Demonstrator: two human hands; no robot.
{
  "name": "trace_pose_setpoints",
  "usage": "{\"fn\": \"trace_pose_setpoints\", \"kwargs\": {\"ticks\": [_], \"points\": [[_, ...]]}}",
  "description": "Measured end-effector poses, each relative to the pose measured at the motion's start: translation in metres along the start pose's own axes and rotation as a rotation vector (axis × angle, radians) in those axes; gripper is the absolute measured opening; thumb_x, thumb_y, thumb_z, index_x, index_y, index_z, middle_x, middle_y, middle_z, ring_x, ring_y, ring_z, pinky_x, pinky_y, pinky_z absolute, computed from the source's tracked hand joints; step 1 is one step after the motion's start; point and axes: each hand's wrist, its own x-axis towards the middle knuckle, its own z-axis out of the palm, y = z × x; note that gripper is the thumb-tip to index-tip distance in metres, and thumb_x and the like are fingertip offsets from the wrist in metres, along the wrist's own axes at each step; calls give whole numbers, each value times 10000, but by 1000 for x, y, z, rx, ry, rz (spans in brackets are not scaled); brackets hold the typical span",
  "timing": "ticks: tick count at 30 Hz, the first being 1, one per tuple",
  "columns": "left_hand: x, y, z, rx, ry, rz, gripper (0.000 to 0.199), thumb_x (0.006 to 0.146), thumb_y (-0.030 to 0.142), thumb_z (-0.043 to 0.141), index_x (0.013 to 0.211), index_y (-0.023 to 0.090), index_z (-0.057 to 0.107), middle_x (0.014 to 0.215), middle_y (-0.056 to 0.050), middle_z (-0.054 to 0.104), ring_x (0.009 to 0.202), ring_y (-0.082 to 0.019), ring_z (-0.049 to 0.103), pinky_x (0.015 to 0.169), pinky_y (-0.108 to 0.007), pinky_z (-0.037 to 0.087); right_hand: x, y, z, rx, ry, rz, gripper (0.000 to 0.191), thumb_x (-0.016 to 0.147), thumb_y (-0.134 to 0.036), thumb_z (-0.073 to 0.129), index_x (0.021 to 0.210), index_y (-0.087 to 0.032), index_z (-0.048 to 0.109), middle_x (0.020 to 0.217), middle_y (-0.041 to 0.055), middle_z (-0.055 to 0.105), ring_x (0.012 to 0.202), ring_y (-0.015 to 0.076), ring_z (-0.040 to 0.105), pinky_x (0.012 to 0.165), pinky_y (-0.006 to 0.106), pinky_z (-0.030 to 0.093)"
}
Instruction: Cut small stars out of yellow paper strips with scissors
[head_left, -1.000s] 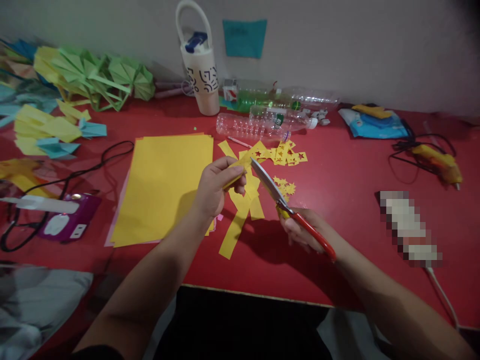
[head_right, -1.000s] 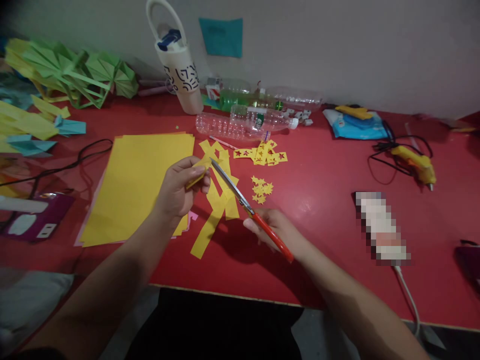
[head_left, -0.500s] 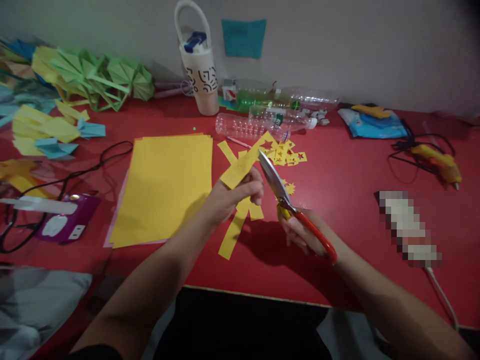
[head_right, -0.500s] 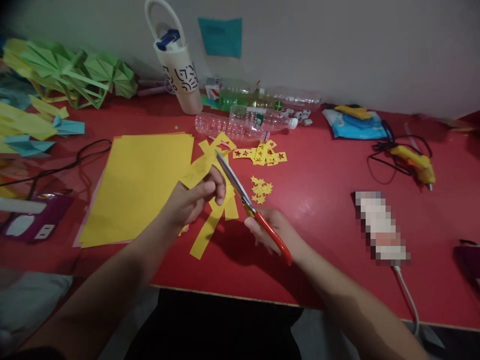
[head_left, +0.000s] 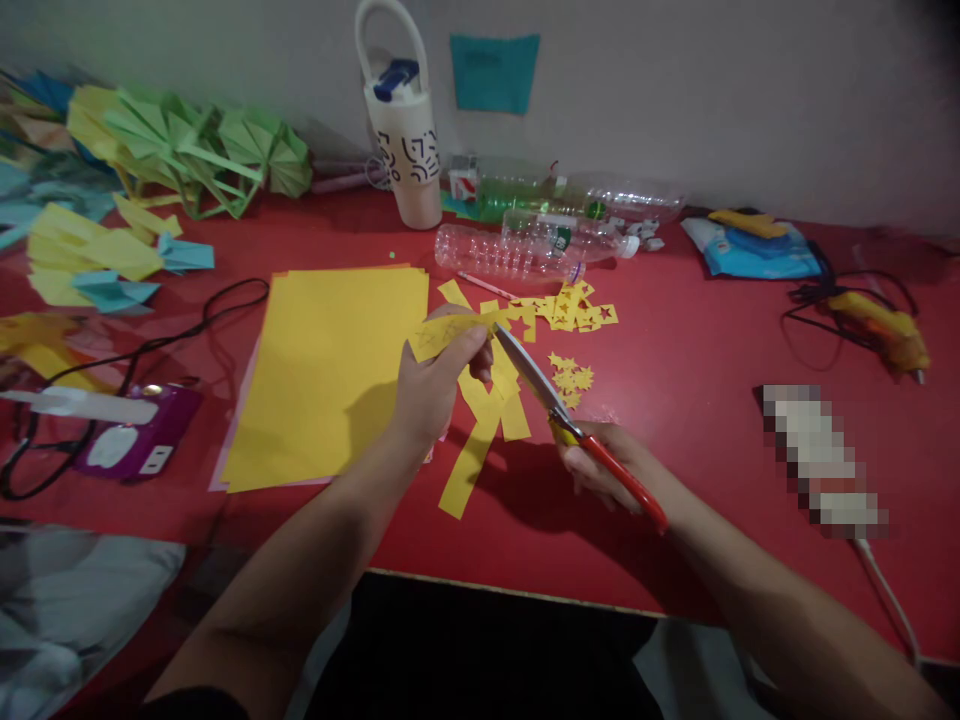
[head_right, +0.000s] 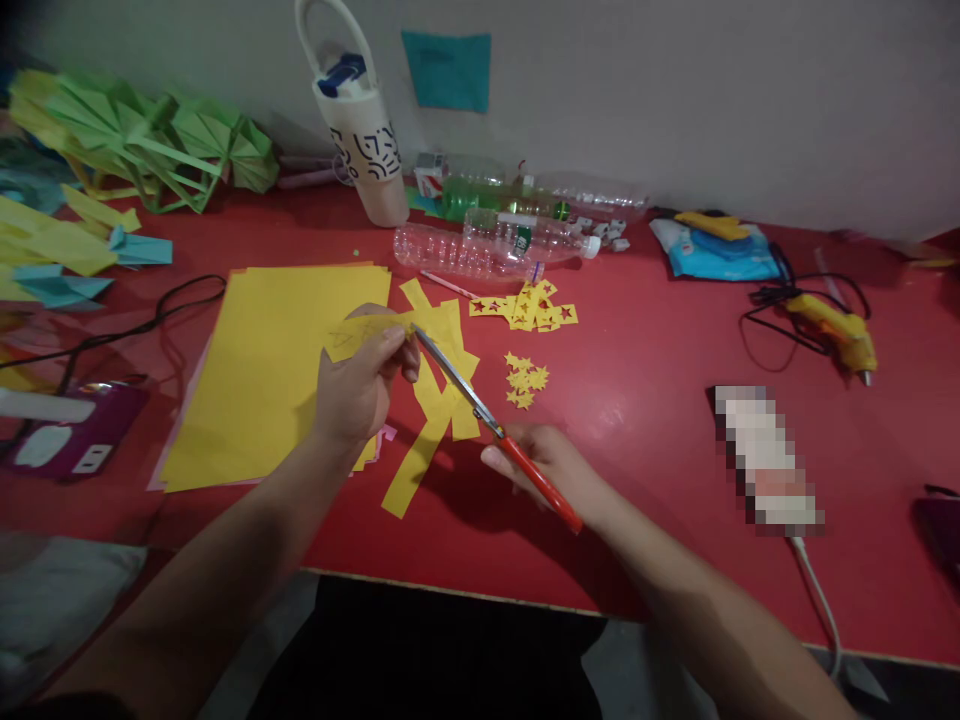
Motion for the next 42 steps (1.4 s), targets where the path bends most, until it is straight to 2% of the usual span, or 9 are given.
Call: {"fn": "trace_pose_setpoints", "kwargs": {"ticks": [5, 11, 18, 22, 36, 42], "points": [[6, 2, -7, 91, -39, 30, 159, 759, 274, 694, 659, 176, 620, 565, 31, 587, 519, -74, 562, 481, -195, 472, 2, 11, -4, -37, -21, -84, 574, 796, -768, 531, 653, -219, 443, 525, -45, 467, 407, 79, 384, 376, 229, 281], [9, 7, -12, 206, -134, 28, 132, 748, 284, 674, 678, 174, 656, 551, 22, 595, 491, -77, 554, 450, -190, 474, 1, 12, -9, -90, -45, -107, 568, 814, -762, 515, 663, -219, 444, 553, -41, 463, 436, 83, 377, 404, 238, 280], [11, 7, -17, 213, -155, -13, 120, 729, 282, 680, 684, 171, 669, 550, 15, 595, 499, -86, 566, 426, -182, 461, -1, 6, -10, -98, -79, -38, 582, 799, -785, 515, 679, -221, 430, 562, -43, 441, 443, 85, 371, 403, 237, 275], [11, 6, -18, 208, -163, -27, 121, 721, 287, 677, 681, 173, 668, 542, 16, 593, 494, -86, 563, 424, -184, 461, -1, 10, -10, -90, -77, -61, 573, 815, -771, 510, 678, -221, 428, 562, -43, 445, 437, 82, 358, 394, 234, 260], [13, 10, -20, 196, -155, -50, 120, 684, 274, 715, 627, 176, 672, 496, 20, 594, 415, -72, 516, 393, -191, 446, -1, 7, -9, -39, -79, -24, 550, 830, -730, 538, 648, -231, 395, 507, -55, 437, 393, 74, 372, 366, 227, 300], [14, 8, -23, 185, -180, -69, 124, 690, 277, 713, 635, 170, 678, 499, 20, 596, 418, -69, 521, 391, -183, 445, -2, 9, -9, -39, -75, 5, 568, 808, -758, 536, 640, -235, 390, 447, -82, 375, 350, 67, 348, 389, 235, 356]]}}
